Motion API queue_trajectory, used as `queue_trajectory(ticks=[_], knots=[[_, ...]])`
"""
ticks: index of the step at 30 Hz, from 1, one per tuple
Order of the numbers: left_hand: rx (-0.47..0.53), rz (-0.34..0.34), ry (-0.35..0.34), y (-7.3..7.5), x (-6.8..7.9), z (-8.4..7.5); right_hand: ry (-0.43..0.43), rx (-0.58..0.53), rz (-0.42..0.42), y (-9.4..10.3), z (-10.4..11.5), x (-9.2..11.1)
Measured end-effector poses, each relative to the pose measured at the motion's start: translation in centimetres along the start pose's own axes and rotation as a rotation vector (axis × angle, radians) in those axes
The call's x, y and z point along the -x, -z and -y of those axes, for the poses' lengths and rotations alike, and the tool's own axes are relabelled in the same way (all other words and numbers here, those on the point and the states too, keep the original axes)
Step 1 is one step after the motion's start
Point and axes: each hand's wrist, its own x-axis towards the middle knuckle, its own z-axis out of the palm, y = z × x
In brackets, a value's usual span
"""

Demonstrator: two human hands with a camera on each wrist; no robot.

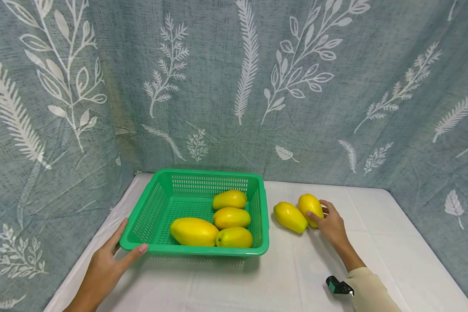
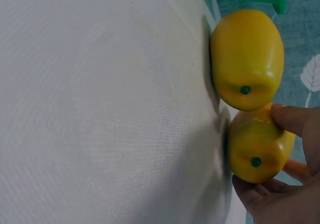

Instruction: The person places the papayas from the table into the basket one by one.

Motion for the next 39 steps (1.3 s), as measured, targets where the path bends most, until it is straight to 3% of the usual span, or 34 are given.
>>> queue_trajectory(ticks=[28, 39], knots=[[0.003, -0.021, -0.03, -0.1, 0.0, 0.1, 0.021, -0.014, -0.032, 0.5, 0.1, 0.5], [0.012, -0.002, 0.007, -0.1, 0.0, 0.1, 0.033, -0.036, -0.029, 1.0, 1.2, 1.0]])
